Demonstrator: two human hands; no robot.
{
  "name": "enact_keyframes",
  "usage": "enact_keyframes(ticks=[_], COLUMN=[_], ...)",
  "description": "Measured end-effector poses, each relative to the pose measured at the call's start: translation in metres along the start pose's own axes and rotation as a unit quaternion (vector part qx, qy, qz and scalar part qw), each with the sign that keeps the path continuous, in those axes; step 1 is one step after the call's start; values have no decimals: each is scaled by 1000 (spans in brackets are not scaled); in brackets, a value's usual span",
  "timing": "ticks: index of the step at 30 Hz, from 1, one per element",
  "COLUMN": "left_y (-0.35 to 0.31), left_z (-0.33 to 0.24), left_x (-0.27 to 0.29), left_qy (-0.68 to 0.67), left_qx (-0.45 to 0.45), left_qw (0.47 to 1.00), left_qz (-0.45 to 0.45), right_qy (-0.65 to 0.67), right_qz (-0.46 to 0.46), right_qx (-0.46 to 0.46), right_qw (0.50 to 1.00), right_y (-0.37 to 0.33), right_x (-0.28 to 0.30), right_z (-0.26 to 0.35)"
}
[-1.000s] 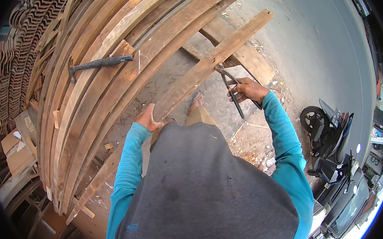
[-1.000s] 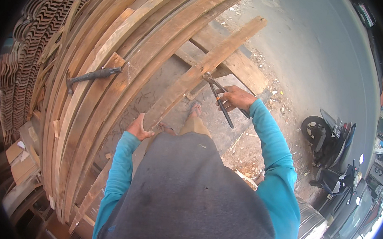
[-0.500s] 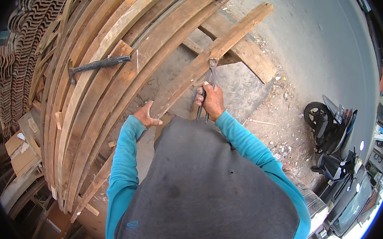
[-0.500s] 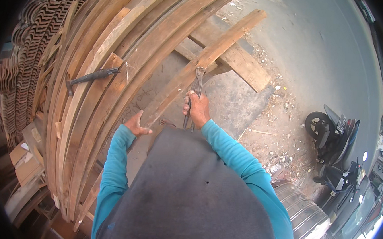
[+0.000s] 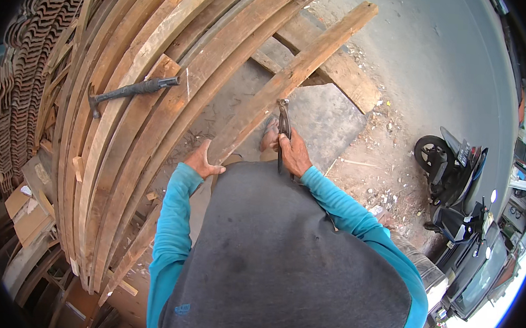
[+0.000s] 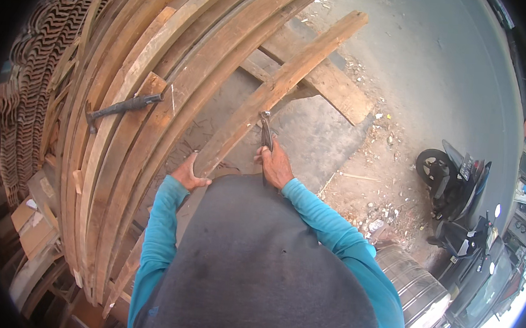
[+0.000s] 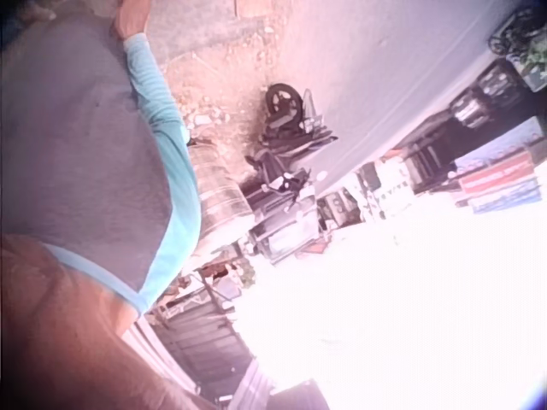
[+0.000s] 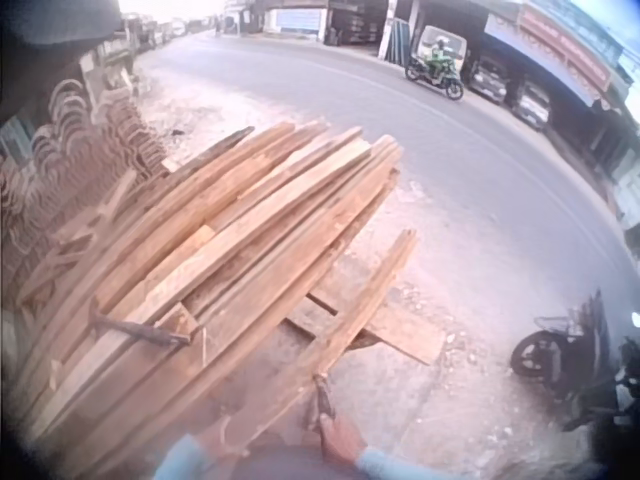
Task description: The person removes nails from wooden planks, prying them with a hammer and pulling them out using pincers.
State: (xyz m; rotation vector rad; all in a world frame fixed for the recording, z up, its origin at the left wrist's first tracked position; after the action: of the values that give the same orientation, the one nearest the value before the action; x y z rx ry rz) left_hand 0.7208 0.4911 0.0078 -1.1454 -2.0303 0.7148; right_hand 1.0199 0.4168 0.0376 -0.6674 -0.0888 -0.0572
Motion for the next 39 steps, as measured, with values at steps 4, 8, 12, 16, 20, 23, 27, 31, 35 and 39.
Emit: enact_keyframes(ticks=[4,8,12,16,20,23,27,31,35,39], left_y=[-11,-7,-12,-14,-16,-15,0,-3,-3,-2], left_z=[-13,-9,-20,-19,-22,-17,-2,-14,-1,2], left_x=[4,2,3,-3,-2,-1,1,6,-6,-1], left_qy=[12,36,23,56,51,36,18,57,-8,23], left_qx=[29,29,24,49,60,45,-22,9,8,4], left_qw=[999,999,999,996,996,997,999,998,1000,999], left_qz=[-7,-13,-15,-51,-37,-43,-22,-20,-13,-29], right_qy=[-26,-38,-98,-117,-61,145,344,249,197,85], right_qz=[97,158,192,219,241,124,-79,-68,68,93], right_qx=[20,-72,-78,-111,-172,-167,-72,-46,-88,-103], right_qw=[995,984,973,962,953,967,933,965,974,987], right_y=[3,26,36,48,42,23,13,-2,2,15], right_x=[65,103,127,141,132,87,-36,-58,25,91], right_z=[12,27,49,64,58,34,5,9,21,37])
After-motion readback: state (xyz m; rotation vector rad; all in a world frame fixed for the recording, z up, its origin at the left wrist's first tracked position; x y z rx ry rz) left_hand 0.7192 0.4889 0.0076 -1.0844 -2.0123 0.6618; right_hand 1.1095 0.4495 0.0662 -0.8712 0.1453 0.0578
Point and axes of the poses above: each hand's wrist, its own y-axis towards the middle knuckle, its own x-axis out of the back of the hand, z = x × y, the point moved 3 cm from there along y, towards the middle knuckle, and after that the axes turned 2 degrees about z, right-handed, at the moved point
